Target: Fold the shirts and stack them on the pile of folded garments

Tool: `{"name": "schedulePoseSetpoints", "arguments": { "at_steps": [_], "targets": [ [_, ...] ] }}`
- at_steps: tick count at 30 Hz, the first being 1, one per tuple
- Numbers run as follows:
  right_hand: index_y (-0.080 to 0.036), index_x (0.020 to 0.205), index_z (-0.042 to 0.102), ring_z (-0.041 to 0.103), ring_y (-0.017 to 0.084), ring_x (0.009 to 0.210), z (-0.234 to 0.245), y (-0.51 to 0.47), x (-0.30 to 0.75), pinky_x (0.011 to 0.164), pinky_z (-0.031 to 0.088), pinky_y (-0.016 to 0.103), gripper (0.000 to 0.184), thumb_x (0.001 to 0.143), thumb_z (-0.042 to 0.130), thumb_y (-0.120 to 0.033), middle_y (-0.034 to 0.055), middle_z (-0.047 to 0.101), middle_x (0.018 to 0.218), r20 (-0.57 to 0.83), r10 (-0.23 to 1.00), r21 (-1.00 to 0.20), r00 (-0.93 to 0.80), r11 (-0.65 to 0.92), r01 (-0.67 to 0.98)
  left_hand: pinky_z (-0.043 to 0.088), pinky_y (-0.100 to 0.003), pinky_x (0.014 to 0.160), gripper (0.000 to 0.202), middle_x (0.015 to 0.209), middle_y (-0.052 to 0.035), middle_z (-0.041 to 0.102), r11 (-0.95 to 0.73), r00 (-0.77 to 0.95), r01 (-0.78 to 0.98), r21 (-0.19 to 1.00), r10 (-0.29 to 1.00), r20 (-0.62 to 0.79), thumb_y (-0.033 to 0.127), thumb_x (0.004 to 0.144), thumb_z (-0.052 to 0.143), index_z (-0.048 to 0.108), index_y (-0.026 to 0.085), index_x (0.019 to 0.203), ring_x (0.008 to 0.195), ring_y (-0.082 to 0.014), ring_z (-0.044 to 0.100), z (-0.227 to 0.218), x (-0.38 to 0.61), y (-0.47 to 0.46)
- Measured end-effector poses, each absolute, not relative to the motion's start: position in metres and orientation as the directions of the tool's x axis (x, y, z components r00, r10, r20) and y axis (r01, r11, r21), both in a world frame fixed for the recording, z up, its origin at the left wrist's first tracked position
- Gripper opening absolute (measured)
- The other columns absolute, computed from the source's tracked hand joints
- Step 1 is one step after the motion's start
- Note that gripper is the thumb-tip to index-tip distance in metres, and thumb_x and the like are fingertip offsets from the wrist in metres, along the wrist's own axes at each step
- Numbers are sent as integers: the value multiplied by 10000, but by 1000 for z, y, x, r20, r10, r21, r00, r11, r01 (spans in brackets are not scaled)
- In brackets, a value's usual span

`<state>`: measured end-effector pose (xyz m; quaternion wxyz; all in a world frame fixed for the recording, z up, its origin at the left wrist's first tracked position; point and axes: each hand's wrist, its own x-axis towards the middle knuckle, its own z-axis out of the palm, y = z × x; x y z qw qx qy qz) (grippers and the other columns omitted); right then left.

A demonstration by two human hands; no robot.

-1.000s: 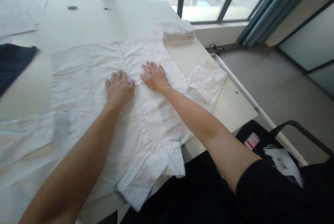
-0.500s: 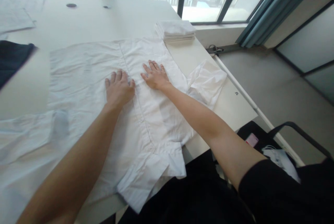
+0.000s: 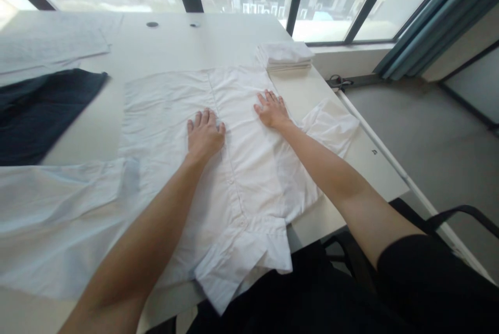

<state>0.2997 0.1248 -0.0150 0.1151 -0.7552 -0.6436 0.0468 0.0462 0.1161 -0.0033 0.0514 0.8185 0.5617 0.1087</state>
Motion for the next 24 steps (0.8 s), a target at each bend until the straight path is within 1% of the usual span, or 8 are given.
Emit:
{"name": "schedulePoseSetpoints", "arguments": {
  "at_steps": [4,7,9,12,14,17,21,24],
  "targets": [
    [-126,1618,365,194,308,1592,-12,121,292,1273,110,581,635,1055,349,-420,178,258,1713,100,978,-217,184,-159,963,194,-569,1271,667,1697,-129,314,-356,338,910,213,934,116,426,1031,268,361,110,1612,1576,-330,256,-2,47,115],
    [-78,1573,423,167,326,1596,-4,118,263,1261,66,629,579,1035,354,-282,210,257,1706,163,974,-193,160,-128,973,198,-572,1269,668,1695,-132,318,-354,336,910,216,935,116,423,1032,268,360,103,1612,1575,-334,255,-1,48,114],
    [-77,1559,436,169,305,1597,-1,117,232,1268,82,606,569,1010,353,-202,198,264,1707,214,975,-204,56,-11,979,204,-578,1264,665,1692,-138,321,-358,338,909,213,933,124,417,1034,266,359,103,1612,1573,-338,260,-1,47,113],
    [-123,1568,428,222,254,1585,-2,118,188,1275,171,530,566,1017,319,-184,145,313,1700,221,967,-264,-131,188,946,217,-575,1257,646,1692,-136,326,-383,361,903,197,922,138,373,1037,252,337,119,1625,1569,-331,270,-2,45,113],
    [-141,1572,425,255,235,1574,-6,118,172,1273,204,496,559,1034,284,-193,128,343,1690,205,964,-298,-169,226,927,226,-567,1253,636,1691,-135,329,-397,376,899,184,916,141,342,1039,235,328,126,1629,1568,-324,276,-3,43,113],
    [-128,1569,434,276,262,1567,-12,118,173,1275,192,505,549,1051,322,-273,151,356,1680,182,975,-300,-129,180,937,226,-563,1253,633,1687,-140,336,-387,365,906,173,919,147,340,1047,193,354,112,1615,1568,-323,275,-4,43,113],
    [-157,1599,405,247,293,1578,-14,122,203,1276,167,546,610,1046,390,-413,141,304,1704,135,986,-269,-103,136,954,214,-551,1262,644,1690,-129,331,-373,351,913,167,925,144,364,1048,190,360,100,1610,1570,-317,271,-4,45,113],
    [-171,1614,385,222,295,1587,-12,127,234,1276,155,554,628,1050,374,-447,133,267,1718,95,995,-258,-36,60,964,207,-542,1270,648,1695,-115,322,-364,347,915,174,930,124,366,1044,202,352,97,1614,1572,-312,268,-3,45,112]
  ]
}}
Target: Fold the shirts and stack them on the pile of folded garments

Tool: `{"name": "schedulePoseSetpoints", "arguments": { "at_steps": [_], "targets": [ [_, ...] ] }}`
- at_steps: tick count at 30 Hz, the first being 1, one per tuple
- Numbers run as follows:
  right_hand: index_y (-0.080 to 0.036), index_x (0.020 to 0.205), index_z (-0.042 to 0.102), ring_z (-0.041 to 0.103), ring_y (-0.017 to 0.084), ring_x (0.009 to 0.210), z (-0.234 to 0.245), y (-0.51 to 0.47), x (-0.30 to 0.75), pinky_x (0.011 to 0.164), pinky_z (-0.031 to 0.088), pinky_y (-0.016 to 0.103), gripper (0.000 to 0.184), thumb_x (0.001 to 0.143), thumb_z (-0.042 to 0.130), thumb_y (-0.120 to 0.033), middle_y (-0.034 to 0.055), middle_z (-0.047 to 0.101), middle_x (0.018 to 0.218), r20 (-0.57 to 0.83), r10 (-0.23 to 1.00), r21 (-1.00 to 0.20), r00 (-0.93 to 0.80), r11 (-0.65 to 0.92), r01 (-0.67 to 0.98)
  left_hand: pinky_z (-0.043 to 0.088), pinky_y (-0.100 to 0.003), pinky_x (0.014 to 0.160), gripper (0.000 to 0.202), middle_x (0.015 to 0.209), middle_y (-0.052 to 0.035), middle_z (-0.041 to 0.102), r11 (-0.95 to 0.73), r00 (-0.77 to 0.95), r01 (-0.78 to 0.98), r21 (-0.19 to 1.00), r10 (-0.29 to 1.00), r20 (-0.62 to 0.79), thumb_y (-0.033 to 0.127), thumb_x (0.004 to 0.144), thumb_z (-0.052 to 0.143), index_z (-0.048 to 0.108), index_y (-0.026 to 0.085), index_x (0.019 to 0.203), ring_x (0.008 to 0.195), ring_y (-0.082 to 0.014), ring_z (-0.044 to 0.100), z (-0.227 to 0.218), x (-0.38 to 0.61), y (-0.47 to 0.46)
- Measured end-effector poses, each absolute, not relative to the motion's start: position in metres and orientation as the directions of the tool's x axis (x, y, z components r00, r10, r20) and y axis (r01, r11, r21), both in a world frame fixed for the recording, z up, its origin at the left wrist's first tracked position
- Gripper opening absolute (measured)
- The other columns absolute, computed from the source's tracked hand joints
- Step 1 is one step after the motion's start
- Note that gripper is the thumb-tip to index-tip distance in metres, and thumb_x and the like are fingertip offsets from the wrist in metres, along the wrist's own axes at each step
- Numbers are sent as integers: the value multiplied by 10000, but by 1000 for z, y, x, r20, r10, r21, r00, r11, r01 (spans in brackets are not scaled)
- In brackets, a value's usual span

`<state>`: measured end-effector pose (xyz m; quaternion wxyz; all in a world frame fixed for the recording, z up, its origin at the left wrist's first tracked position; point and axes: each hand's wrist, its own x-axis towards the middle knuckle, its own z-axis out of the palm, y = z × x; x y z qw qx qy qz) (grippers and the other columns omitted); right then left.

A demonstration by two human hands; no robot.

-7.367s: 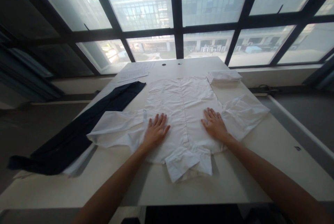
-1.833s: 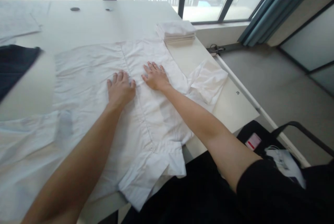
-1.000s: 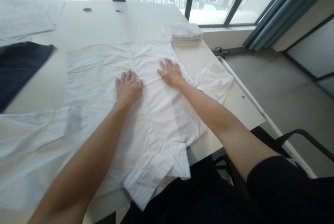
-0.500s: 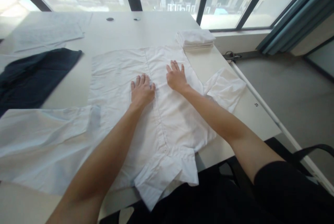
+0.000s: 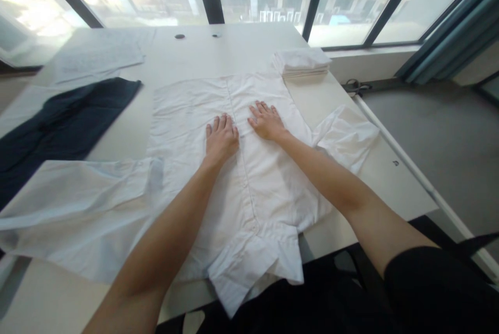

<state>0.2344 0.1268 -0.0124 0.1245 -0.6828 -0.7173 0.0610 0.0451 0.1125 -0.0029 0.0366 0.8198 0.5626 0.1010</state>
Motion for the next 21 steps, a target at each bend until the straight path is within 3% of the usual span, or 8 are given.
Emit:
{"name": "schedulePoseSetpoints", "arguments": {
  "at_steps": [7,16,21],
  "targets": [
    [-133,1626,354,210,300,1589,-12,135,295,1277,142,542,648,1055,350,-440,166,256,1716,89,985,-220,151,-128,967,208,-540,1274,645,1700,-98,313,-361,344,911,199,932,116,373,1044,218,348,110,1619,1578,-301,256,-2,44,112],
    [-118,1610,381,246,317,1574,-13,133,296,1259,173,568,647,1043,339,-427,190,294,1697,122,978,-212,169,-141,967,201,-527,1277,638,1704,-93,304,-349,334,919,185,937,108,374,1048,225,336,132,1629,1585,-285,245,-3,45,113],
    [-9,1574,397,187,373,1584,2,129,263,1247,65,650,632,1019,360,-311,257,266,1688,108,963,-168,248,-228,959,206,-534,1274,640,1707,-92,297,-347,333,918,192,937,101,375,1044,235,337,136,1629,1584,-290,246,-3,46,114]
  ]
}}
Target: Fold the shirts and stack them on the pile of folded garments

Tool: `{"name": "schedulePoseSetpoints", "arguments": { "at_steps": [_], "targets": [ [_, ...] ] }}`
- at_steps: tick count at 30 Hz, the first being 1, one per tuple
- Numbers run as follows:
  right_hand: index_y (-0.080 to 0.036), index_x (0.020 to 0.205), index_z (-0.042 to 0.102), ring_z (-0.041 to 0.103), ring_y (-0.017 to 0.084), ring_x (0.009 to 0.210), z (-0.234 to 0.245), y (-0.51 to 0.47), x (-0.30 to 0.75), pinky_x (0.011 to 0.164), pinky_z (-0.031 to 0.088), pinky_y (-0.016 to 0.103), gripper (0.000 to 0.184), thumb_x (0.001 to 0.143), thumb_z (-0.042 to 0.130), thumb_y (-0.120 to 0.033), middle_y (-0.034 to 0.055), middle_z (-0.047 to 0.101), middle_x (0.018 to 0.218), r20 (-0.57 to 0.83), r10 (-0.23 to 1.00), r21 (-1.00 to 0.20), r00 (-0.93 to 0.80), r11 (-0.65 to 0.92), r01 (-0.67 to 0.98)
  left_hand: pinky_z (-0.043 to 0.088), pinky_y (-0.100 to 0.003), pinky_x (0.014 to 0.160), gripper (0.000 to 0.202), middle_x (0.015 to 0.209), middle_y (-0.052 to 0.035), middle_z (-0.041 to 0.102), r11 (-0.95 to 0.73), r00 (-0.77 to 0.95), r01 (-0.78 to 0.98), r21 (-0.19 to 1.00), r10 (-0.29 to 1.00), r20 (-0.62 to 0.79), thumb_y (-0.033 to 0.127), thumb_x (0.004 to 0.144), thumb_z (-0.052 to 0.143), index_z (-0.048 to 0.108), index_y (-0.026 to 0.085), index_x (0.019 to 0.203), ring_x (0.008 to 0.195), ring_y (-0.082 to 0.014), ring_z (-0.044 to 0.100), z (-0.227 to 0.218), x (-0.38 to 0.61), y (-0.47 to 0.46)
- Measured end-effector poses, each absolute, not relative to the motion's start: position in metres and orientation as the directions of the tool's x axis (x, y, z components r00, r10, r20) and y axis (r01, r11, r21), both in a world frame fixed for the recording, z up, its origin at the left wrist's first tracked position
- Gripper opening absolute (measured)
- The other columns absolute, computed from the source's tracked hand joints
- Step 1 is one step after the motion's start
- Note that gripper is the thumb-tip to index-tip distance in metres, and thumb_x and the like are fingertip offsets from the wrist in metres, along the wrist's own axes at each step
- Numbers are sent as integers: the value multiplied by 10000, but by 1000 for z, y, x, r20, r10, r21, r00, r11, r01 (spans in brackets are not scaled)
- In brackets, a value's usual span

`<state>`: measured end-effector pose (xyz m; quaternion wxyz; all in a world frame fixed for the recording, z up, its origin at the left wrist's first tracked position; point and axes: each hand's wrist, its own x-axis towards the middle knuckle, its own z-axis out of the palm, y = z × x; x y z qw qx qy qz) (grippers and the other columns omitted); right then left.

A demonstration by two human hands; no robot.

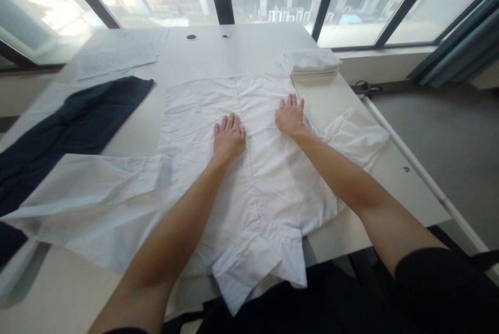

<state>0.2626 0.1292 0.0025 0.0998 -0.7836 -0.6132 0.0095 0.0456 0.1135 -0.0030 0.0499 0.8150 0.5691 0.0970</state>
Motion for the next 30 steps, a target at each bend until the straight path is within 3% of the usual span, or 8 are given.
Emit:
{"name": "schedulePoseSetpoints", "arguments": {
  "at_steps": [2,6,10,22,30],
  "targets": [
    [-4,1572,389,185,351,1588,6,129,234,1254,98,622,616,1011,362,-257,254,270,1688,143,976,-202,161,-131,971,209,-540,1271,642,1704,-102,302,-353,338,916,192,935,108,373,1045,229,340,123,1626,1580,-297,253,-3,45,113],
    [-111,1583,408,223,271,1584,0,130,179,1267,179,531,567,1047,314,-272,167,316,1694,203,974,-303,-95,155,940,206,-541,1268,643,1703,-111,303,-372,358,912,171,927,108,343,1027,282,332,126,1631,1581,-308,250,-1,43,112],
    [-133,1547,474,281,252,1566,-7,127,166,1267,213,473,541,1078,259,-293,144,376,1671,190,961,-329,-199,253,910,208,-534,1269,655,1704,-101,303,-388,377,908,159,921,96,306,1010,311,312,127,1640,1583,-311,243,2,41,109],
    [-197,1631,355,205,296,1593,-10,135,216,1274,151,560,653,1053,369,-501,128,242,1726,93,986,-255,-137,156,954,202,-525,1274,641,1700,-94,315,-354,337,915,195,934,116,395,1046,248,343,141,1627,1579,-289,260,-5,43,114],
    [-164,1637,335,190,299,1595,-11,151,284,1274,150,551,659,1056,339,-474,147,229,1727,62,997,-213,48,-34,976,199,-514,1280,633,1705,-80,306,-343,329,918,199,939,100,387,1048,247,338,156,1630,1583,-283,251,-2,44,113]
  ]
}}
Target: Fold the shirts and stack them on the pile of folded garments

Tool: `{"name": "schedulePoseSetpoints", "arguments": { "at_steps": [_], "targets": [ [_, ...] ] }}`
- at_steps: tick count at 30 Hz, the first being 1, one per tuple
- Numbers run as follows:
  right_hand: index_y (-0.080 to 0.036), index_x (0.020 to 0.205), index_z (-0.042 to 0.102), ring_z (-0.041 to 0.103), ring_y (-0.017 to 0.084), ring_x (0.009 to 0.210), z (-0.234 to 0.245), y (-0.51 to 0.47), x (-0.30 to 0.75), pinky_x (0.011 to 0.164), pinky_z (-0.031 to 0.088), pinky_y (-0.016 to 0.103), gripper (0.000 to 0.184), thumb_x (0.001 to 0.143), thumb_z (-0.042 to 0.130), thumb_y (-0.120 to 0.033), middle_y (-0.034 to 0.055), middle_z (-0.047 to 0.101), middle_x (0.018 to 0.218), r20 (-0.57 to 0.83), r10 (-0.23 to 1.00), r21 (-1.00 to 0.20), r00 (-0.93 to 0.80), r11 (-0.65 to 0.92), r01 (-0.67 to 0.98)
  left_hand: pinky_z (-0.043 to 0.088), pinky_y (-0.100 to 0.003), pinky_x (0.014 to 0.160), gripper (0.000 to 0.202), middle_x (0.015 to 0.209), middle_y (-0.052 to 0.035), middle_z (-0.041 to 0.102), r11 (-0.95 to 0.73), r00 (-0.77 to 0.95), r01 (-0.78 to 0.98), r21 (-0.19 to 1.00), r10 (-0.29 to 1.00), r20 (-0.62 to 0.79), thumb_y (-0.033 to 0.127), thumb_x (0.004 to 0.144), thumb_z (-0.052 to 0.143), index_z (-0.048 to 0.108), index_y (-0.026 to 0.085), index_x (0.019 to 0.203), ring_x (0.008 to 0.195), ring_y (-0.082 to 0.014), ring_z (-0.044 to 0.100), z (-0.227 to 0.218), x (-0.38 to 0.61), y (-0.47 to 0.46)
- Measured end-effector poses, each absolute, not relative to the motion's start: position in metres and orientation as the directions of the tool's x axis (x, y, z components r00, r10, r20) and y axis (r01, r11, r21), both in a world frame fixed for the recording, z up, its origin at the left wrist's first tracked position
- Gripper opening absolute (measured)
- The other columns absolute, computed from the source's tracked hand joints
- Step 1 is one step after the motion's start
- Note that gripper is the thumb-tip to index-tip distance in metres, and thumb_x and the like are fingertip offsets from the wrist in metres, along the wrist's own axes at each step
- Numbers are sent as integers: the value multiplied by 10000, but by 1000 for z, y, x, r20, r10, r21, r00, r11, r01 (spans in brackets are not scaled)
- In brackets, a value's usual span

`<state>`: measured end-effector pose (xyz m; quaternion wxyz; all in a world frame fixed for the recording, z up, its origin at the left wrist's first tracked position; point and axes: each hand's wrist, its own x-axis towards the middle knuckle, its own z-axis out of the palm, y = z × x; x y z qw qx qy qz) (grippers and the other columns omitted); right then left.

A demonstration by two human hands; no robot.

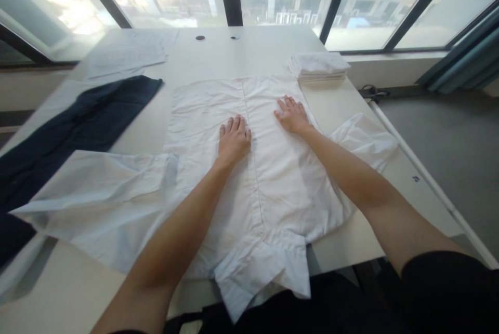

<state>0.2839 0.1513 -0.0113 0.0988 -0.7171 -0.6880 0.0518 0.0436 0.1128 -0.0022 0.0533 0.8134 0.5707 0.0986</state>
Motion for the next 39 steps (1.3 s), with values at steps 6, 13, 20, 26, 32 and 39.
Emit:
{"name": "schedulePoseSetpoints", "arguments": {
  "at_steps": [6,13,20,26,32,39],
  "targets": [
    [-155,1627,359,217,302,1587,-17,160,298,1273,156,535,656,1052,328,-472,154,269,1714,99,987,-226,123,-98,969,196,-519,1283,637,1707,-74,302,-338,324,918,207,941,98,389,1043,251,340,157,1630,1585,-285,245,-3,44,114],
    [-145,1609,394,244,303,1579,-15,157,293,1269,175,539,644,1046,339,-452,165,295,1702,115,984,-237,134,-104,966,195,-529,1283,647,1706,-86,301,-344,329,916,209,939,104,391,1042,243,344,128,1624,1583,-295,247,-4,44,114],
    [-146,1626,356,205,302,1590,-16,159,293,1277,145,539,657,1049,319,-457,153,258,1718,82,987,-230,137,-115,966,192,-523,1286,641,1705,-84,305,-339,325,915,218,941,98,388,1041,256,344,141,1626,1585,-288,244,-3,44,115],
    [-151,1639,326,167,299,1600,-18,162,298,1281,120,543,664,1059,300,-473,149,222,1729,57,990,-243,129,-111,964,208,-517,1285,639,1703,-86,311,-338,324,924,180,940,104,391,1049,247,346,122,1621,1580,-288,255,-5,44,114],
    [-99,1608,370,185,301,1597,-6,153,276,1269,141,578,608,1069,296,-372,184,251,1712,118,986,-273,118,-82,959,218,-512,1282,621,1701,-80,315,-336,321,927,165,941,111,386,1056,262,358,133,1615,1577,-283,266,-5,46,113],
    [-127,1583,421,253,252,1578,-11,129,182,1272,177,524,554,1066,285,-271,140,339,1688,193,965,-345,-176,235,909,232,-526,1268,611,1692,-104,333,-367,348,918,149,927,143,344,1064,223,350,123,1620,1570,-299,280,-7,43,113]
  ]
}}
